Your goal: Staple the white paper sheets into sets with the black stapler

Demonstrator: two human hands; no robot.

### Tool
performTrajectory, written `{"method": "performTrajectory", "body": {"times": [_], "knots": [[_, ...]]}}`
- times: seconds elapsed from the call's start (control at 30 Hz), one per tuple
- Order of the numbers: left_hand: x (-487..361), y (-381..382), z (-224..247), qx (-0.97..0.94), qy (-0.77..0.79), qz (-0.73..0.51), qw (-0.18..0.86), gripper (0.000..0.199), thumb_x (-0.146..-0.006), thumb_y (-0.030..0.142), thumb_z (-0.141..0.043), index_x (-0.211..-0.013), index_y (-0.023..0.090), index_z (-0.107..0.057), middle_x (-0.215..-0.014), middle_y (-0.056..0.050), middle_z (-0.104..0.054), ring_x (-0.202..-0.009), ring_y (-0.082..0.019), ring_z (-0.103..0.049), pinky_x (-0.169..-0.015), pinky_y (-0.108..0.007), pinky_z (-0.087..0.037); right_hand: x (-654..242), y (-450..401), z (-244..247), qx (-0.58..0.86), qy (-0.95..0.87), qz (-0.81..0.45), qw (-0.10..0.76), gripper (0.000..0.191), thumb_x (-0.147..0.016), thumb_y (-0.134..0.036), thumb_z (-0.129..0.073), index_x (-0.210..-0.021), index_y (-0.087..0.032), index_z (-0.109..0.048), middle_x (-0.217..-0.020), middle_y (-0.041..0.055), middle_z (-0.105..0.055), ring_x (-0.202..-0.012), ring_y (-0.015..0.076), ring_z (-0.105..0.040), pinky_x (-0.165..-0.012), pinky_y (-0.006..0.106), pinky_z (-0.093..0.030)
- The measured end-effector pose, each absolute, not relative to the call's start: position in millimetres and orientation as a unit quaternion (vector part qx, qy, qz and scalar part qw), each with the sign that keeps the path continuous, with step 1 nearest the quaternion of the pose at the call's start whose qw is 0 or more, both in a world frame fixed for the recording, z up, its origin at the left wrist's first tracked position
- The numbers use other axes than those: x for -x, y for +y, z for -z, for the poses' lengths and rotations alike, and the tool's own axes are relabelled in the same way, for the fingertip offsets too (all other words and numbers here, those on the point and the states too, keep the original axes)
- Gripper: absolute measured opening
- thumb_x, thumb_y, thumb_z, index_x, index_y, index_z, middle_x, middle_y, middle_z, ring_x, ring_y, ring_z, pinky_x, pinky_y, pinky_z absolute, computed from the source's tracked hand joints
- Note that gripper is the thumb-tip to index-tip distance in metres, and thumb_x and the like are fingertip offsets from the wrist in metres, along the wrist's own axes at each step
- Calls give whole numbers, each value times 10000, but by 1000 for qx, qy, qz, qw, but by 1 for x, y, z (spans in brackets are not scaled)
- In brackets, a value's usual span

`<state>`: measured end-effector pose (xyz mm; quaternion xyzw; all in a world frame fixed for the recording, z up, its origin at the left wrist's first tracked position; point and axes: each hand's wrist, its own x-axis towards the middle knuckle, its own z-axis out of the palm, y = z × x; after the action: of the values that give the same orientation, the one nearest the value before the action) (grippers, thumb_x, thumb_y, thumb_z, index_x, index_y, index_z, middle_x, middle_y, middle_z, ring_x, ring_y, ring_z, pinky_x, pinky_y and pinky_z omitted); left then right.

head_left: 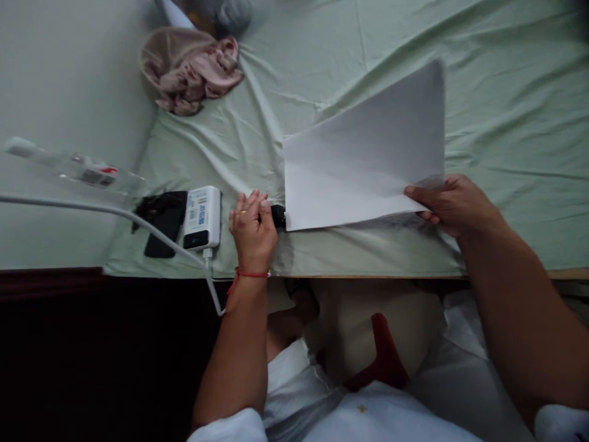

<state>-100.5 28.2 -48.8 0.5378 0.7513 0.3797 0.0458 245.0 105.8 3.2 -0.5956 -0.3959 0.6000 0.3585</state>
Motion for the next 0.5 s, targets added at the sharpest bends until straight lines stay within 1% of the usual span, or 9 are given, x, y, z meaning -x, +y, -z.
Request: {"method": "performTrajectory", "body": {"times": [0.1,0.23,0.3,0.4,0.5], "knots": [[100,26,45,-536,762,-355,78,345,-1071,395,-521,-1234,276,-802,-1521,-111,-704,-1605,-342,-451,-1354,-640,-234,-242,106,0,598,-403,-596,355,408,-904,-45,-716,-563,-179,-536,-539,-46,-483,-384,33,-414,-297,136,-290],[99,24,38,-541,773,-321,89,377,-1085,396,-495,-1294,282,-787,-1567,-113,-668,-1627,-347,-416,-1356,-660,-195,-240,109,5,613,-402,-583,351,373,-871,-125,-784,-597,-203,-542,-569,-32,-522,-410,43,-402,-304,151,-288],[99,23,36,-544,774,-310,93,392,-1094,416,-481,-1317,291,-778,-1579,-110,-659,-1631,-342,-410,-1360,-657,-180,-239,109,6,618,-402,-582,344,374,-840,-158,-824,-608,-212,-536,-574,-32,-523,-425,49,-385,-303,155,-274],[99,23,36,-551,775,-294,96,422,-1108,449,-451,-1358,304,-759,-1596,-104,-645,-1640,-327,-397,-1363,-635,-186,-238,109,5,617,-406,-584,336,364,-844,-175,-830,-625,-212,-541,-585,-36,-514,-437,50,-387,-309,143,-287],[98,22,35,-567,779,-254,89,454,-1111,420,-427,-1427,284,-723,-1647,-103,-596,-1658,-312,-361,-1370,-608,-183,-238,108,6,609,-408,-590,339,358,-857,-173,-820,-629,-210,-546,-602,-32,-522,-442,47,-380,-322,144,-311]]}}
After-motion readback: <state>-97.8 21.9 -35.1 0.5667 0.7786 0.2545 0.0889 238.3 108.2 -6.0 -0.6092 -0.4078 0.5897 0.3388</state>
